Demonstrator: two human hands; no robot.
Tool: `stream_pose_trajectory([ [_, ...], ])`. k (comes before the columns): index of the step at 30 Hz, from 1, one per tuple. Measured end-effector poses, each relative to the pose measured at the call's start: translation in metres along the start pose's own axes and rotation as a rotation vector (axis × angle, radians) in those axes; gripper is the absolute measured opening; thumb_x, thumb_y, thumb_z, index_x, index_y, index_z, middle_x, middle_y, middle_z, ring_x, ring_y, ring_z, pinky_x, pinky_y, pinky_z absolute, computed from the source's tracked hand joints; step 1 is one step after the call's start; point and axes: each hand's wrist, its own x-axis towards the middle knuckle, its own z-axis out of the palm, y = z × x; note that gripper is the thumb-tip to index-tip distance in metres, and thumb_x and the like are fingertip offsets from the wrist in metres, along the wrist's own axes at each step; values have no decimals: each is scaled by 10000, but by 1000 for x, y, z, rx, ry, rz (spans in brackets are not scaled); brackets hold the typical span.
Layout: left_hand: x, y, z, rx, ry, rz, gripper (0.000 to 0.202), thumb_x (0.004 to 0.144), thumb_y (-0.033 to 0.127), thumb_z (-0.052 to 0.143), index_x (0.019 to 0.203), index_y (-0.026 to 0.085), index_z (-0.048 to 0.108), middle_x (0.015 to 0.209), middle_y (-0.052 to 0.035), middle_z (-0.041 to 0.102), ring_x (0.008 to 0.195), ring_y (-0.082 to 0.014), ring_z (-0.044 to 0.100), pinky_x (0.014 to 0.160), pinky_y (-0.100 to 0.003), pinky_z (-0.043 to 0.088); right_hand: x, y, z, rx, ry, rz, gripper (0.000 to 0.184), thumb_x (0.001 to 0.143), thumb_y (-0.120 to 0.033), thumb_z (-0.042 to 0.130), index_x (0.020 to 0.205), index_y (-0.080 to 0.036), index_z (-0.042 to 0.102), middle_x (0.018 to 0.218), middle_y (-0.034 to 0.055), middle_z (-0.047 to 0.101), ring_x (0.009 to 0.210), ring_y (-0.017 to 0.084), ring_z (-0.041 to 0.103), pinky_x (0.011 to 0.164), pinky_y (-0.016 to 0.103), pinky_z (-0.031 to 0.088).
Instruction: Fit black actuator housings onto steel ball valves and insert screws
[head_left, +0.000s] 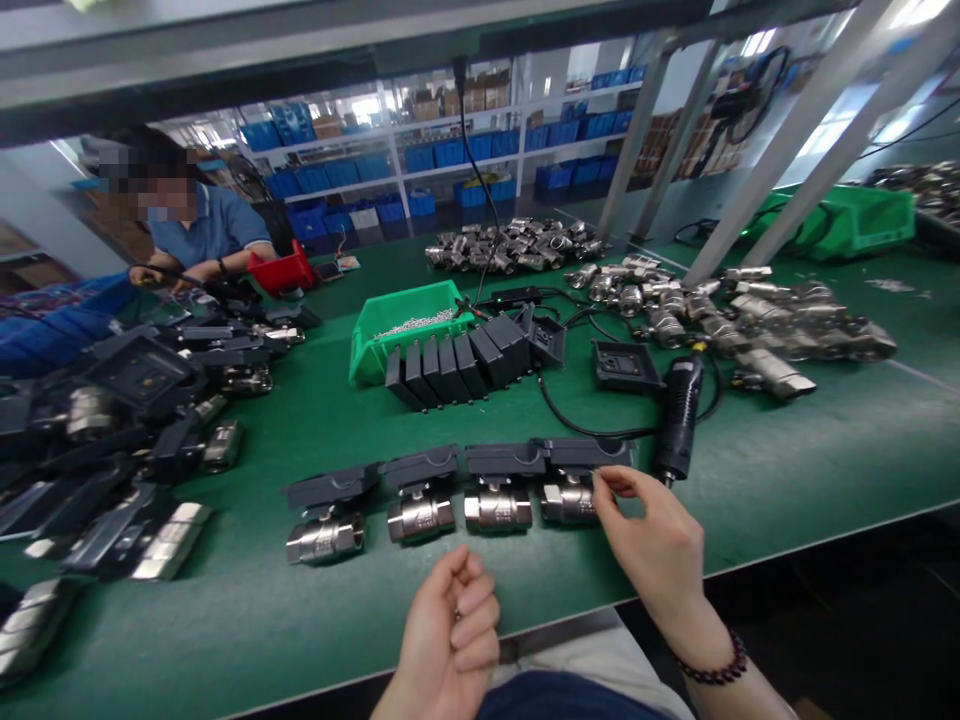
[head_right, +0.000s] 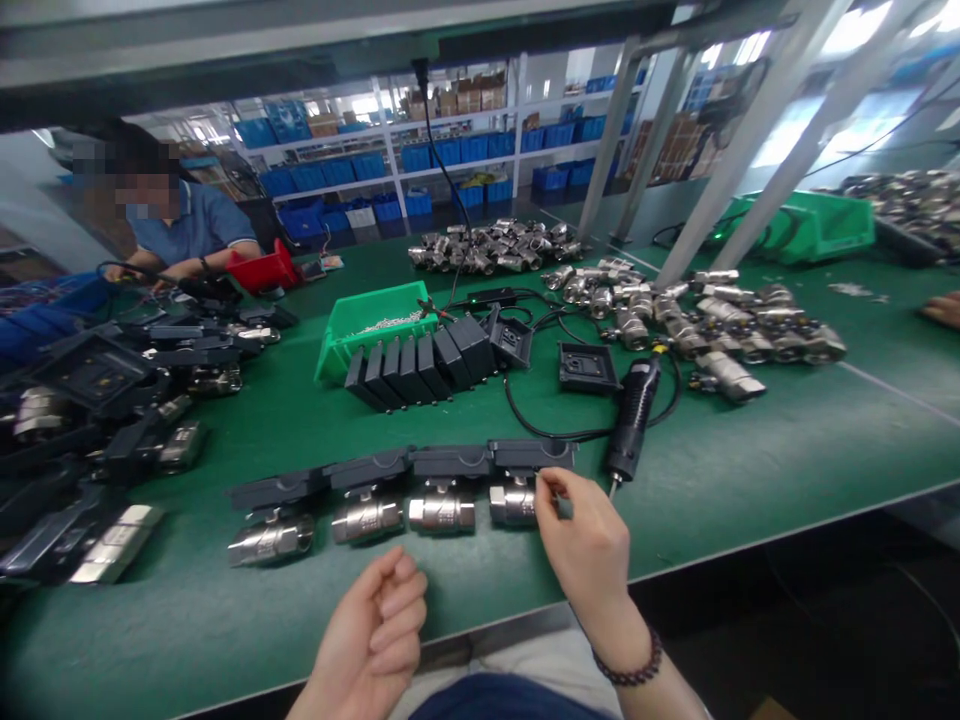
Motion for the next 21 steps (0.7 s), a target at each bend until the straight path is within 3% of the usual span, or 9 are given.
stream_pose_trajectory([
  [3,-16,32,17,123,-65,113,429,927,294,366,528,147,417,411,89,233,272,-2,156,260,-89,83,0,-2,0,-17,38,-46,97,911,-196,511,870,-163,592,795,30,625,684,172,591,686,288,457],
  [5,-25,60,41,296,-61,333,418,925,271,351,526,157,398,414,89,222,290,-14,138,269,-102,93,-1,-2,1,-3,66,-75,82,909,-189,523,885,-169,599,815,33,631,702,186,599,695,307,459],
  [7,-26,92,73,511,9,635,419,937,240,300,533,166,384,416,89,201,303,-30,129,276,-120,109,-1,-1,2,38,73,-112,69,907,-188,536,905,-171,603,834,37,633,719,198,603,710,327,459],
  [9,-16,126,106,572,63,804,410,944,252,311,551,166,387,426,93,180,313,-34,130,287,-129,115,-2,1,4,64,83,-131,63,901,-191,553,926,-171,608,849,39,633,725,203,605,717,338,458],
  [12,16,175,150,655,172,937,356,950,286,366,633,149,452,471,97,249,336,-29,175,306,-143,158,-2,3,6,58,109,-125,70,900,-191,562,950,-174,607,852,32,630,712,192,605,713,332,459],
  [15,52,209,180,781,273,996,248,916,362,477,882,126,546,688,35,515,484,-51,445,431,-176,395,-1,5,7,109,76,-149,73,903,-161,547,954,-175,596,853,24,626,735,177,608,739,317,470],
  [17,72,224,192,893,318,999,260,900,368,507,1000,131,549,866,-20,581,657,-103,559,568,-248,496,-2,6,7,143,62,-136,80,896,-131,545,943,-176,592,848,22,624,751,171,610,748,305,480],
  [21,98,237,201,1155,379,1018,272,890,355,525,1048,137,556,1023,-60,590,868,-171,592,755,-364,516,-1,5,7,153,52,-76,97,888,-105,531,922,-175,590,844,29,625,760,171,610,721,296,502],
])
